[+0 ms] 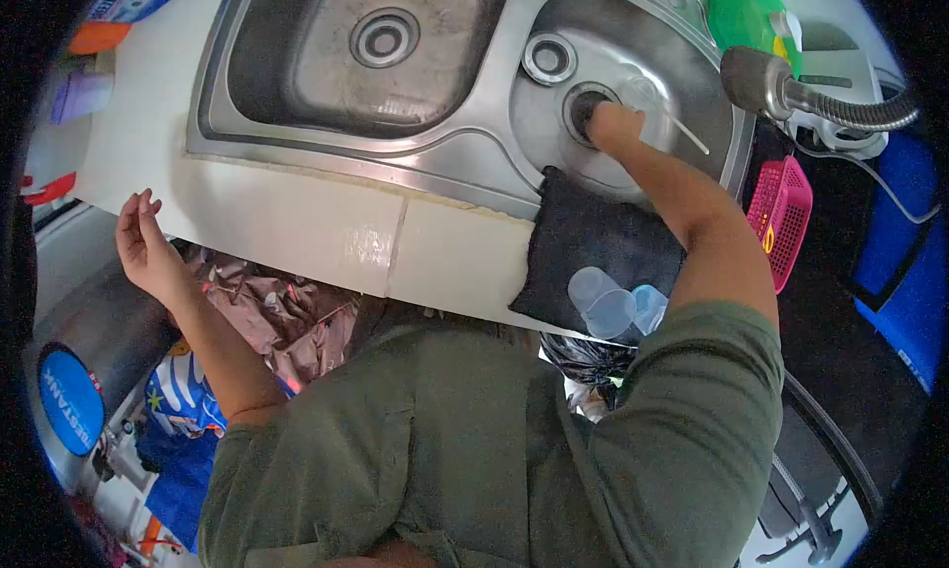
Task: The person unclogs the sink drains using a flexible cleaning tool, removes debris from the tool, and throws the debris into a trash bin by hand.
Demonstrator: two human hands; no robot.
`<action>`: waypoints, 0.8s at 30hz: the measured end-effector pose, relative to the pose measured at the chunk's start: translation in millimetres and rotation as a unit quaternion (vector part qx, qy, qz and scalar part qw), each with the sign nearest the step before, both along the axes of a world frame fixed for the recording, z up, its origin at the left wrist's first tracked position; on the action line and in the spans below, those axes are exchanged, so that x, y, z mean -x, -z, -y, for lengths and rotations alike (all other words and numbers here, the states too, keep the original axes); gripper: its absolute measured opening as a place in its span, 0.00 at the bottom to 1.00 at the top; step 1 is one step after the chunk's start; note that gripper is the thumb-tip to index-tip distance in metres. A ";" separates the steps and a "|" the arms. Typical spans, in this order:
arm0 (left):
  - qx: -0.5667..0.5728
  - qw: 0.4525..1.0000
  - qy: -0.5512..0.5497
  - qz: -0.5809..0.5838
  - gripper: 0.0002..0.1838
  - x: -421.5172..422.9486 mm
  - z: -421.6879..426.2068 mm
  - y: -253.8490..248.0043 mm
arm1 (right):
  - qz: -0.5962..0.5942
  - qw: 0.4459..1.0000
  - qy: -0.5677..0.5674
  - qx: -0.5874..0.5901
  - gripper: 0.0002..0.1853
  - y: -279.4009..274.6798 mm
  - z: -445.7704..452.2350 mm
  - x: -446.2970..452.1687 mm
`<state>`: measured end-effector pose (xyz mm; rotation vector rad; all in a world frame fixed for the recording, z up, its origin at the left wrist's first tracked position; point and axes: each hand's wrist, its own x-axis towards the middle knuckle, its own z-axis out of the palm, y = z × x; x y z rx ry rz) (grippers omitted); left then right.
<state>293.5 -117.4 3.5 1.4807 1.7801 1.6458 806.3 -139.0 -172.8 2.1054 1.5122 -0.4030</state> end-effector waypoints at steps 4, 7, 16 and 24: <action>-0.001 1.000 0.012 0.009 0.10 1.4 -3.8 2.1 | -0.053 0.998 0.033 -0.010 0.15 -11.2 4.5 -13.9; 0.004 1.000 0.013 0.006 0.10 -0.8 -6.1 0.9 | -0.103 0.992 0.055 -0.037 0.16 -29.1 9.7 -30.6; -0.005 0.997 0.070 0.025 0.11 -26.7 -22.6 -9.2 | -0.177 0.974 0.096 -0.104 0.16 -99.2 34.8 -51.5; -0.006 0.990 0.125 0.058 0.10 -55.5 -36.0 -13.2 | -0.486 0.814 0.208 -0.242 0.10 -133.7 57.9 -52.3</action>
